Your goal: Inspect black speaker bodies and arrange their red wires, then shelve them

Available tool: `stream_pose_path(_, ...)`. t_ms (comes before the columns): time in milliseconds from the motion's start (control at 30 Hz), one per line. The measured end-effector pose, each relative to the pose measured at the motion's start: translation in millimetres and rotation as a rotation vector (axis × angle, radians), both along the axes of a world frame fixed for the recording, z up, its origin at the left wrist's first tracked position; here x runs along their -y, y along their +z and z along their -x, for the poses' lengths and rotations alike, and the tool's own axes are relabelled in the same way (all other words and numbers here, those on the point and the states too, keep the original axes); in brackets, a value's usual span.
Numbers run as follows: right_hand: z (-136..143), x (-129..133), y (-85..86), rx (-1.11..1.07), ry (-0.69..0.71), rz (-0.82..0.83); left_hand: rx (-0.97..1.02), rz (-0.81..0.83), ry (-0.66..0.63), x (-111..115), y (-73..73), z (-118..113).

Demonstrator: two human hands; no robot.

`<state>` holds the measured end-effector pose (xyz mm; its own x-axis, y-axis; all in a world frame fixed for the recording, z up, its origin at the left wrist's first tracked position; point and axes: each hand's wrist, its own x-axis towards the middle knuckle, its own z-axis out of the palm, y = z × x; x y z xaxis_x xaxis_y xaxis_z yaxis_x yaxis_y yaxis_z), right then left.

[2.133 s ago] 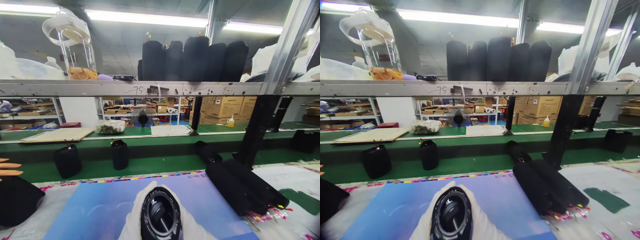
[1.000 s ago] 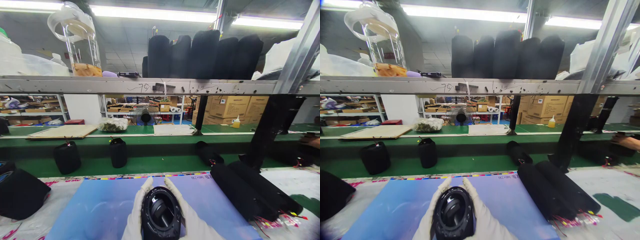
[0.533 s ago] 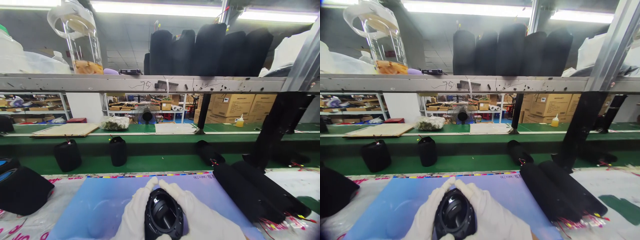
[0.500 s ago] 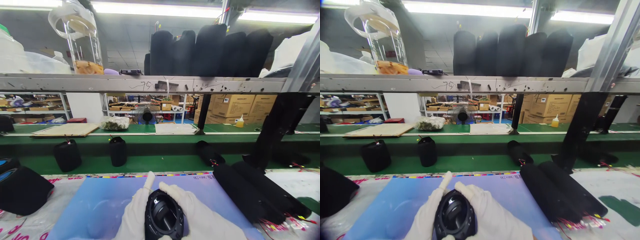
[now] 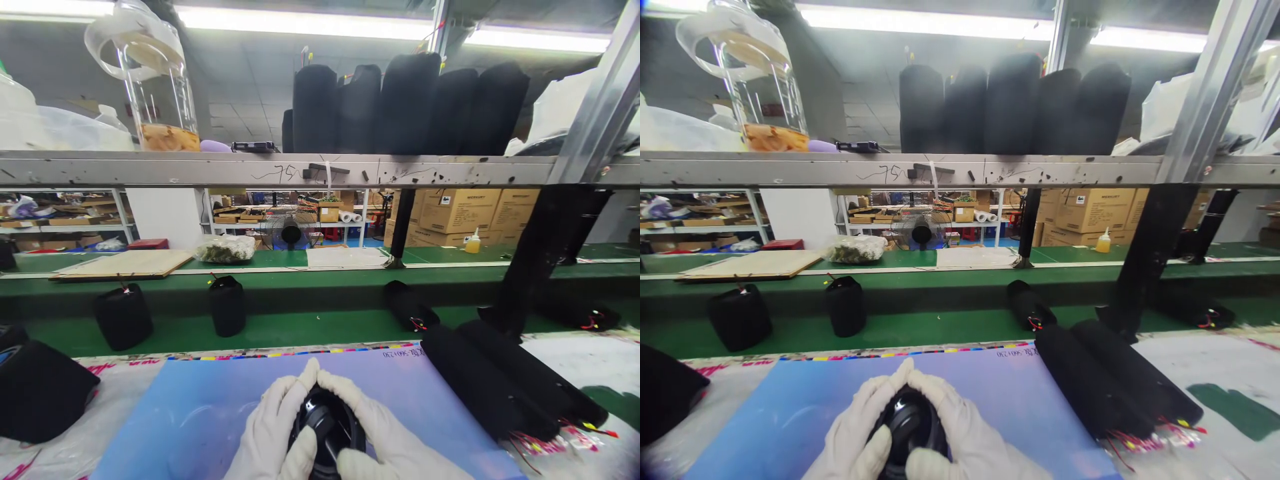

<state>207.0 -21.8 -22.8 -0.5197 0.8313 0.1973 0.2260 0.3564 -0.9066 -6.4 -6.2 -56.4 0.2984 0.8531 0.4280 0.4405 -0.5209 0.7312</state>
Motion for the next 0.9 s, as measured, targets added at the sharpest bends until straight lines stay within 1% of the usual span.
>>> stream_pose_path(100,0.6,-1.5,1.6,-0.02,0.001,-0.01,0.006,0.17,0.026,-2.9,5.7,-2.9)
stream_pose_path(167,1.6,-5.9,-1.3,-0.049,0.0,-0.007,-0.011,0.272,0.057,-6.9,8.0,-3.5)
stream_pose_path(200,2.0,-8.6,-4.4,-0.051,-0.011,-0.028,-0.016,0.295,0.062,-8.8,8.3,-3.4)
stream_pose_path(300,3.0,-16.5,-16.6,-0.028,-0.061,-0.124,0.016,0.255,0.04,-11.3,5.9,-1.7)
stream_pose_path(367,3.9,-20.6,-22.3,-0.013,-0.082,-0.139,0.055,0.23,0.027,-9.9,3.2,-0.3)
stream_pose_path(400,4.4,-22.2,-23.5,-0.003,-0.071,-0.143,0.067,0.22,0.023,-8.7,2.3,0.5)
stream_pose_path(467,5.6,-24.8,-23.2,0.002,-0.029,-0.172,0.07,0.181,-0.002,-6.3,2.3,2.1)
stream_pose_path(533,6.8,-26.2,-21.1,-0.006,-0.007,-0.207,0.03,0.143,-0.032,-4.8,4.8,3.9)
stream_pose_path(600,7.9,-26.0,-18.9,-0.005,-0.03,-0.212,-0.024,0.161,-0.045,-4.5,8.0,5.4)
stream_pose_path(700,9.5,-23.4,-15.3,0.006,-0.079,-0.171,-0.065,0.231,-0.038,-4.9,10.2,5.4)
stream_pose_path(833,11.2,-24.4,-12.1,-0.004,-0.036,-0.18,-0.002,0.2,-0.026,-6.6,9.5,5.1)
stream_pose_path(867,10.3,-26.7,-13.7,-0.013,-0.054,-0.185,0.039,0.213,-0.005,-7.2,9.5,6.4)
stream_pose_path(900,8.4,-29.5,-17.0,-0.025,-0.105,-0.18,0.083,0.238,0.019,-7.8,9.4,8.6)
